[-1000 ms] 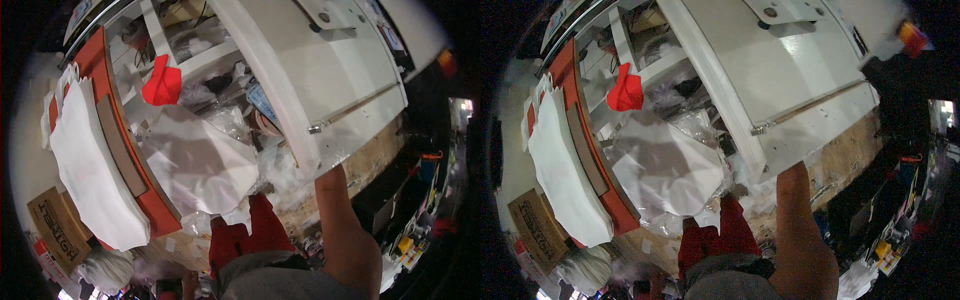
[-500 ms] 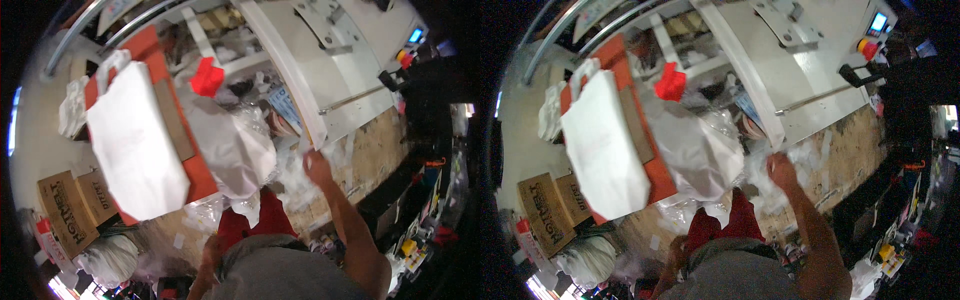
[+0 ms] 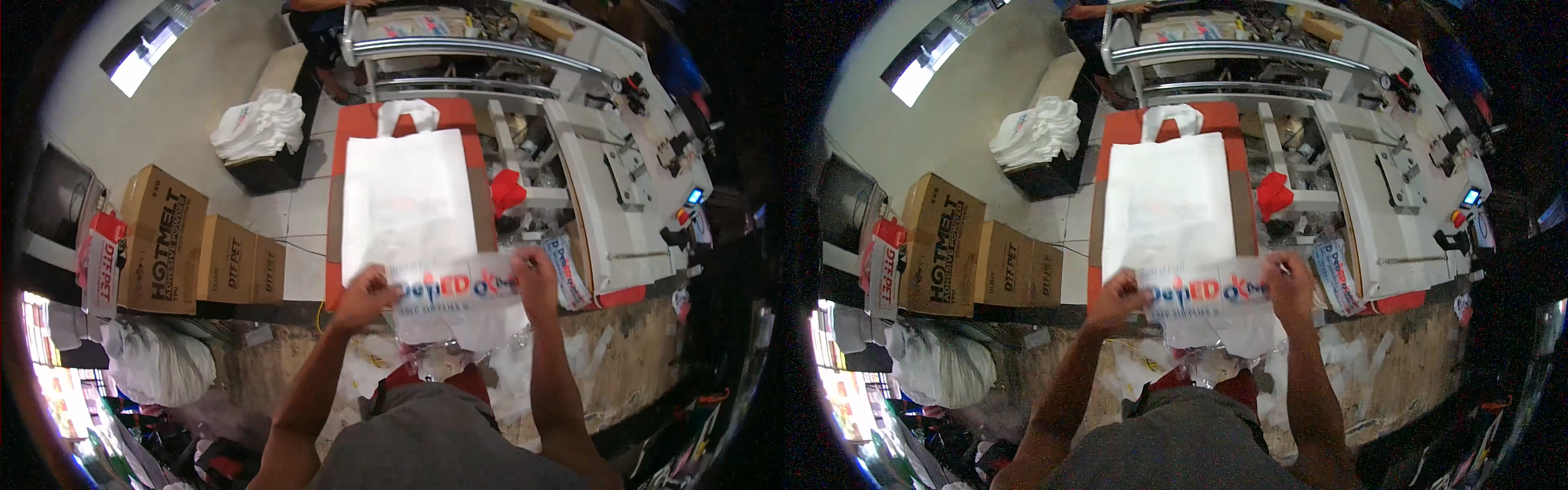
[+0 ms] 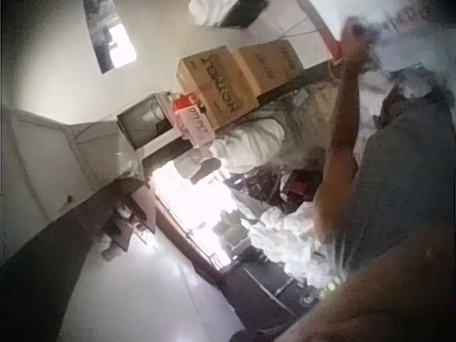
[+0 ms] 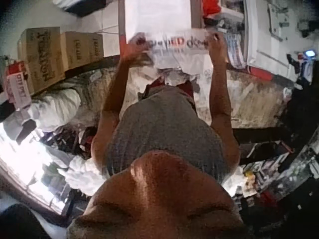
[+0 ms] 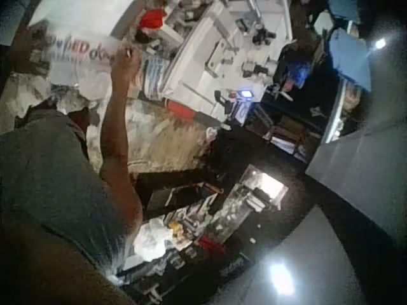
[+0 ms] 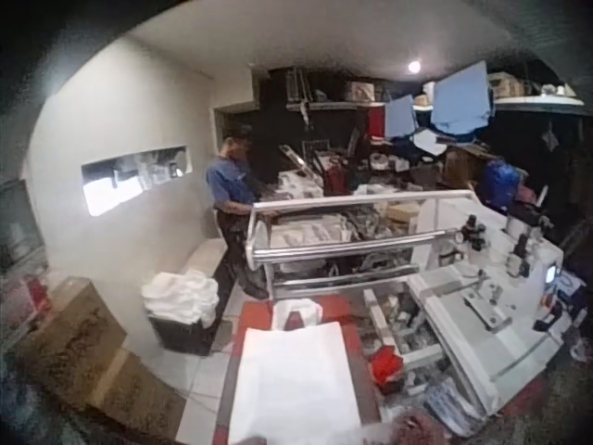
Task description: The person performs screen printing on tote bags using a heat press machine. The person places a white tote bag on the press, aligns a printed design sheet on top, and pulls down the press handle. After the press cycle, the person lifts the handle, removes the design sheet, and places the finished bag onto a nearby stack.
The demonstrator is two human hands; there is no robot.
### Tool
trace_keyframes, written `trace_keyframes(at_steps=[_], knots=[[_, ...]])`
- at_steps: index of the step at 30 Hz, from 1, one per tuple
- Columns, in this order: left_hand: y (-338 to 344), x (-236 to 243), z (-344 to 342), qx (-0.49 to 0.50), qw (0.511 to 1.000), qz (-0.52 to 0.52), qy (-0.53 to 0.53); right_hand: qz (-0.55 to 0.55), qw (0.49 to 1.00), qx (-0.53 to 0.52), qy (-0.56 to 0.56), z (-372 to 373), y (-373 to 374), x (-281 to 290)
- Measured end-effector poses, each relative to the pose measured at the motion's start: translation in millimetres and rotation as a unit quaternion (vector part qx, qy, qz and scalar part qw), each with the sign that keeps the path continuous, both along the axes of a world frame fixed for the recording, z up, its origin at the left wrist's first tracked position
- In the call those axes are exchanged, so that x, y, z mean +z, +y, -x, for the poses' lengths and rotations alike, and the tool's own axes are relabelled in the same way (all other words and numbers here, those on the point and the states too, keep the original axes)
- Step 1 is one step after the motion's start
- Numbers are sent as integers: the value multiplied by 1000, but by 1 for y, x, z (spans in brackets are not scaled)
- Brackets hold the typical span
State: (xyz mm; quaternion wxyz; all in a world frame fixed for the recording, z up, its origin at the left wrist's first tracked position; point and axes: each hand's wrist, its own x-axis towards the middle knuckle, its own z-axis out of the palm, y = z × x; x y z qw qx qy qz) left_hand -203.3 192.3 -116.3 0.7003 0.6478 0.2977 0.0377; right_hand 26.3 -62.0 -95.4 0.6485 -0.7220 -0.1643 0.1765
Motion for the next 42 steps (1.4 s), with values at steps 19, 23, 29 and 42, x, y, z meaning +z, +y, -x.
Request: trace_keyframes(at_steps=[19, 23, 29, 42], knots=[[146, -65, -99, 256, 925, -280, 20, 156, 877, 30, -454, -28, 144, -61], [144, -63, -94, 236, 905, -353, 34, 243, 849, 127, -452, 9, 141, -56], [73, -33, -65, 48, 797, -600, -52, 279, 840, 140, -444, 9, 135, -69], [65, -56, -51, 58, 764, -642, -27, 278, 832, 121, -465, 16, 136, -63]])
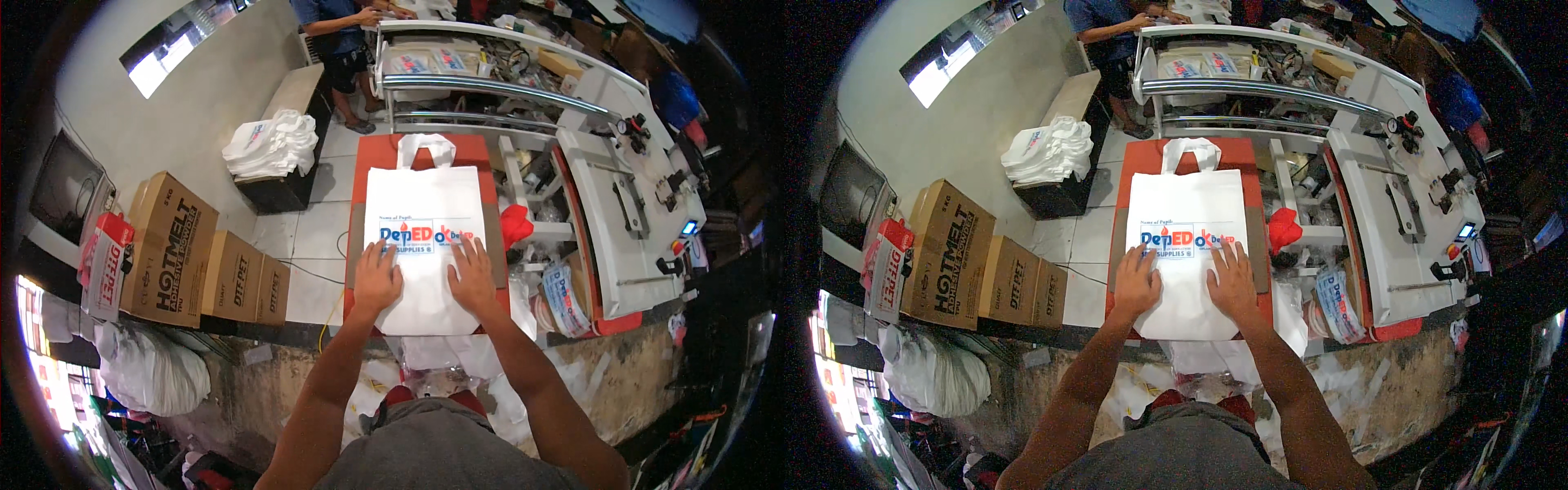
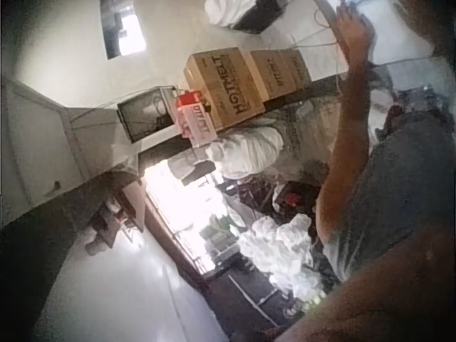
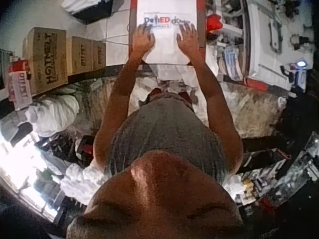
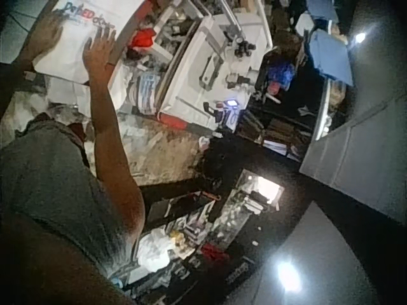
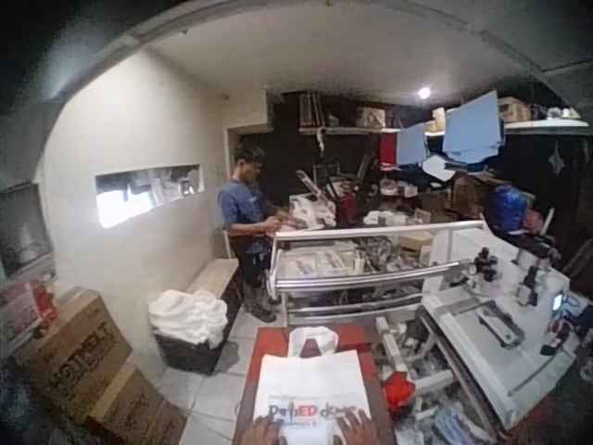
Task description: The person performs screen printing on tote bags using a heat press machine. The person places a white tote bag on the press, aligns a printed design sheet on top, and pulls down the press handle. After the press cycle, the person lifts the handle, removes the design sheet, and places the finished bag onto a nearby stack.
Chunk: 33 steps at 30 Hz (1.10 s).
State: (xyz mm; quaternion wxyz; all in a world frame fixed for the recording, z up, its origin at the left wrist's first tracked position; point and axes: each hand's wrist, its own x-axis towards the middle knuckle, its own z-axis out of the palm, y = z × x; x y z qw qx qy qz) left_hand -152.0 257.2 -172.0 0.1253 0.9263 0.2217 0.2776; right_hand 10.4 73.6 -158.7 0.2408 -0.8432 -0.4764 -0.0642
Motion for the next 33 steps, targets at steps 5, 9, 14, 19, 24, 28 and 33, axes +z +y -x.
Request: trace_keyframes(at_steps=[5, 9, 14, 19, 24, 28, 33], knots=[[-2, 0, -1, 2, 1000, 10, 20, 29, 1000, 5, -11, -5, -1, -7], [-2, -2, -2, 2, 999, 20, 26, 25, 1000, 1, 6, -6, -3, -10], [-1, 2, 0, -9, 1000, 30, 0, 12, 1000, -1, 12, -4, -1, -8], [25, 14, 28, 7, 987, 97, -126, -101, 994, 17, -26, -18, -5, 24], [62, -26, 142, 90, 935, 251, -236, -158, 968, -156, -116, -90, -147, 108], [33, -54, 261, 198, 937, 208, -197, -75, 906, -342, -239, -161, -271, 129], [-3, -164, 368, 465, 867, 70, 165, 46, 876, -419, -233, -243, -367, 127]])
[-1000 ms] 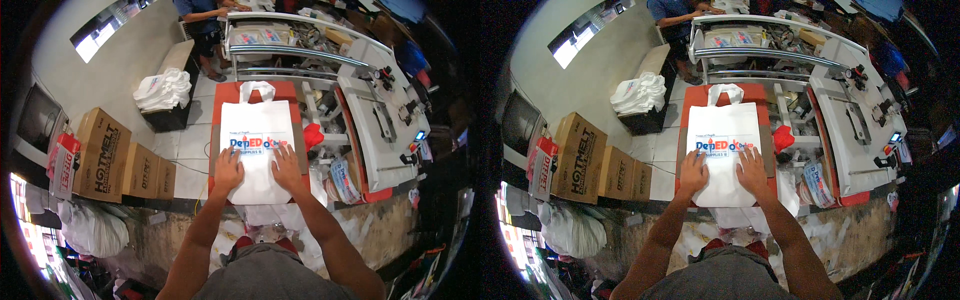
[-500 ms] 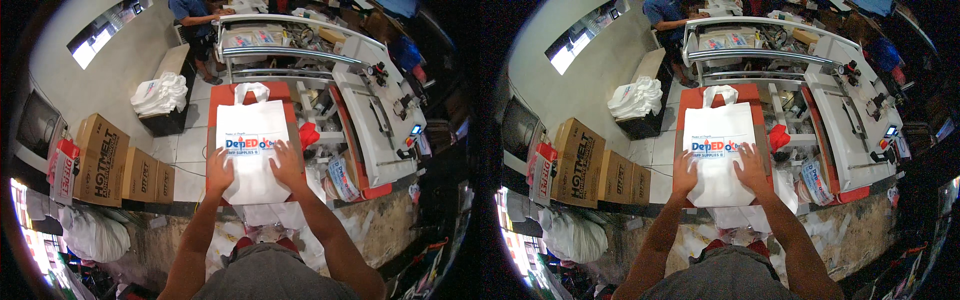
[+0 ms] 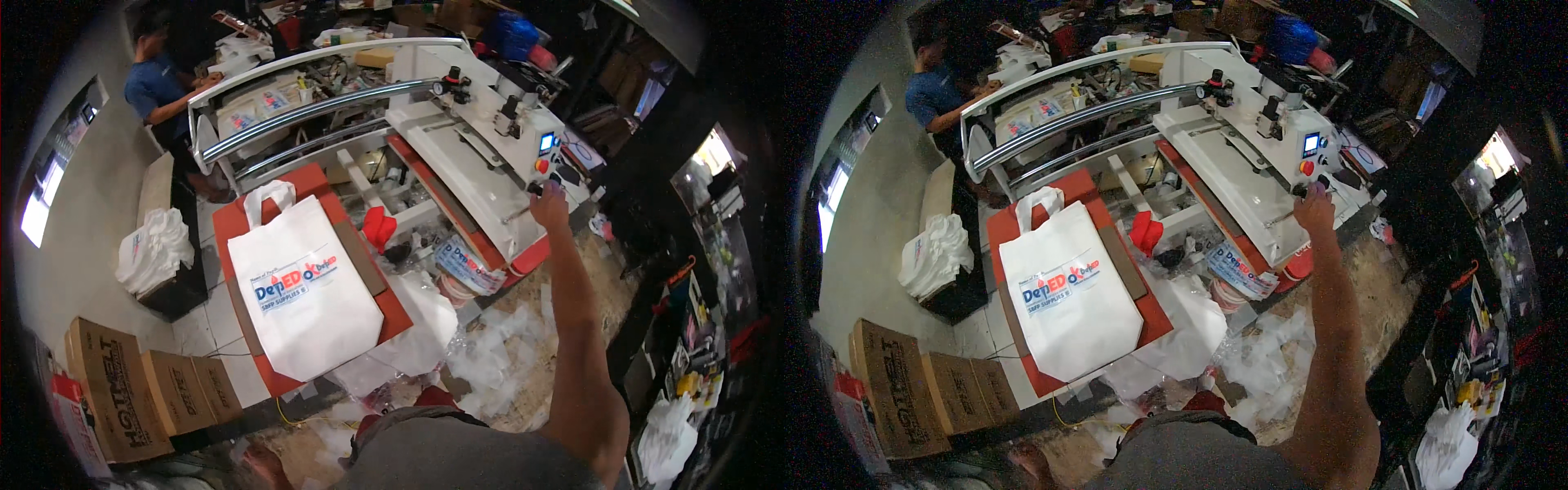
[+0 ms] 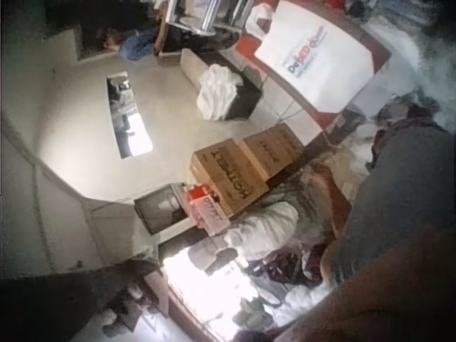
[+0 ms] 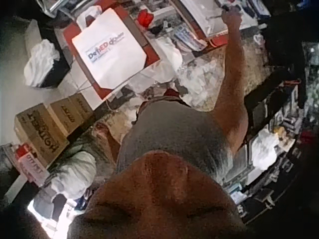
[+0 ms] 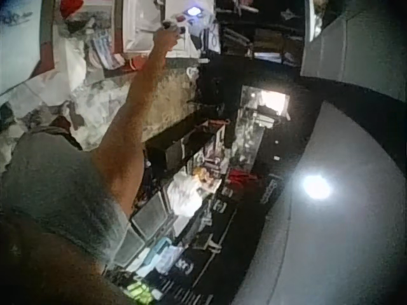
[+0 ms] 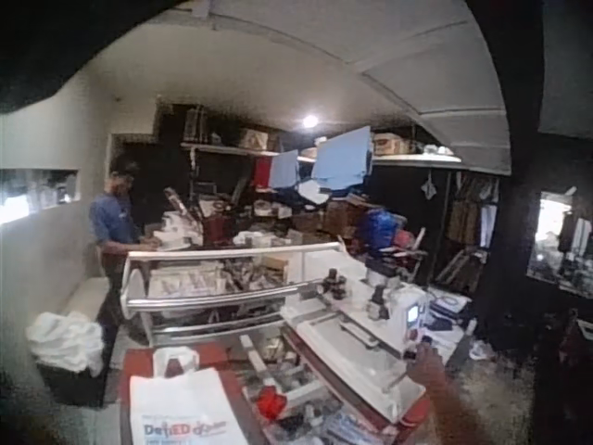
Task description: The person performs screen printing on tote bags using a heat press machine. The person places a white tote bag on the press, aligns a printed design sheet on top, and pulls down the press handle. After the press cycle, the person lifts the handle, removes the design sheet, and places the finished bag onto a nearby stack.
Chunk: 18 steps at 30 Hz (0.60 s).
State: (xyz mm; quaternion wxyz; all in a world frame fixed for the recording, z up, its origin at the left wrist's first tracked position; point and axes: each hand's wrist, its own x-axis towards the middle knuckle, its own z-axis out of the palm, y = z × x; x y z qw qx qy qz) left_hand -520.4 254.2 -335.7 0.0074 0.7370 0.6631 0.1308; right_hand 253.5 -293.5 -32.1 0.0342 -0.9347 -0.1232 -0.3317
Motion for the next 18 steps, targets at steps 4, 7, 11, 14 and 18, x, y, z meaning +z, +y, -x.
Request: trace_keyframes(at_steps=[4, 7, 11, 14, 18], knots=[[-38, -35, 33, -53, 973, 220, -47, 76, 991, 2, 113, -43, -38, -25], [-58, -59, 32, -112, 926, 350, -88, 19, 984, -54, 166, -44, -71, -16], [-104, -92, 81, -174, 946, 254, 102, 107, 988, 87, 71, -6, 10, -23], [-133, -100, 46, -216, 940, 265, 14, 53, 985, 118, 110, 28, 16, -21], [-158, -111, 37, -395, 884, 208, 137, 48, 957, 229, 172, 87, 91, 11]])
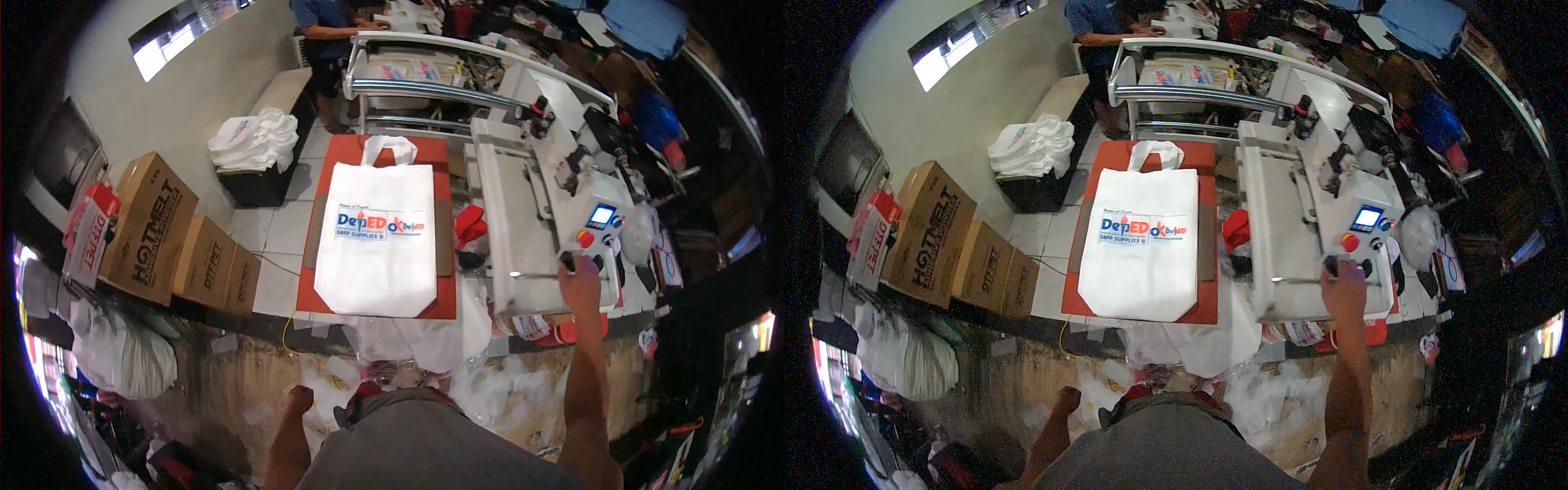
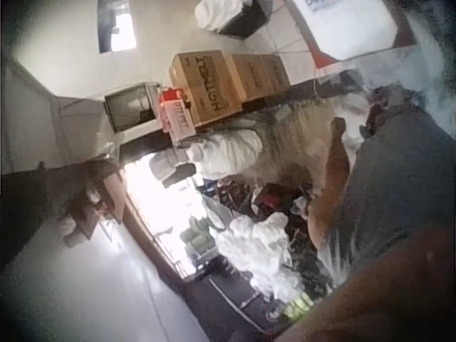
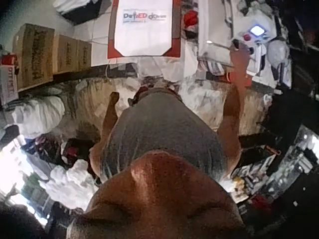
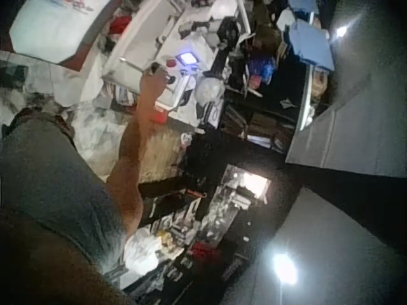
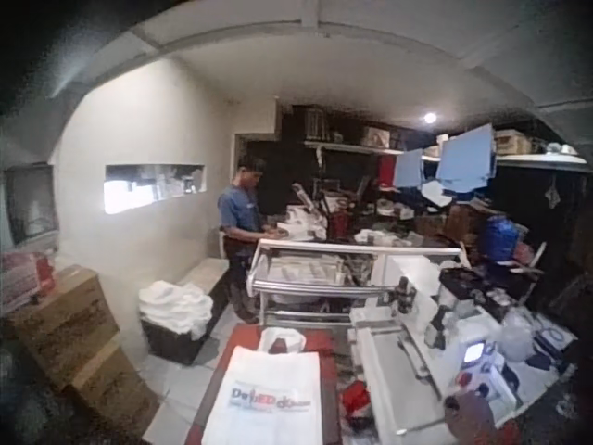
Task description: The person performs screen printing on tote bags using a heat press machine. The person places a white tote bag on the press, aligns a printed design sheet on top, and pulls down the press handle. After the press cycle, the person lifts the handle, removes the design sheet, and places the finished bag onto a nearby stack.
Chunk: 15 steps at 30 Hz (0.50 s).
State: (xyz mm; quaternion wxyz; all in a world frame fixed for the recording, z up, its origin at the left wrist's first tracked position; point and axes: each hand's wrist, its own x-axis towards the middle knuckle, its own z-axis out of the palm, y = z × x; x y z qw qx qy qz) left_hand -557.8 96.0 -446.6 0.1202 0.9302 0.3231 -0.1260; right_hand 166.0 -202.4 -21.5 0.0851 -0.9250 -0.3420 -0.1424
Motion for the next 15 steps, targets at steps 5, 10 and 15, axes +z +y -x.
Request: trace_keyframes(at_steps=[5, 10, 15], knots=[[-51, 69, -105, 196, 964, 155, -85, -125, 967, 201, -99, 42, 37, 31], [-108, 93, -126, 385, 896, 161, -150, -69, 943, 316, 77, 65, 94, 15], [-207, 65, -66, 443, 876, 162, -105, -94, 895, 429, 77, 116, 169, 10]])
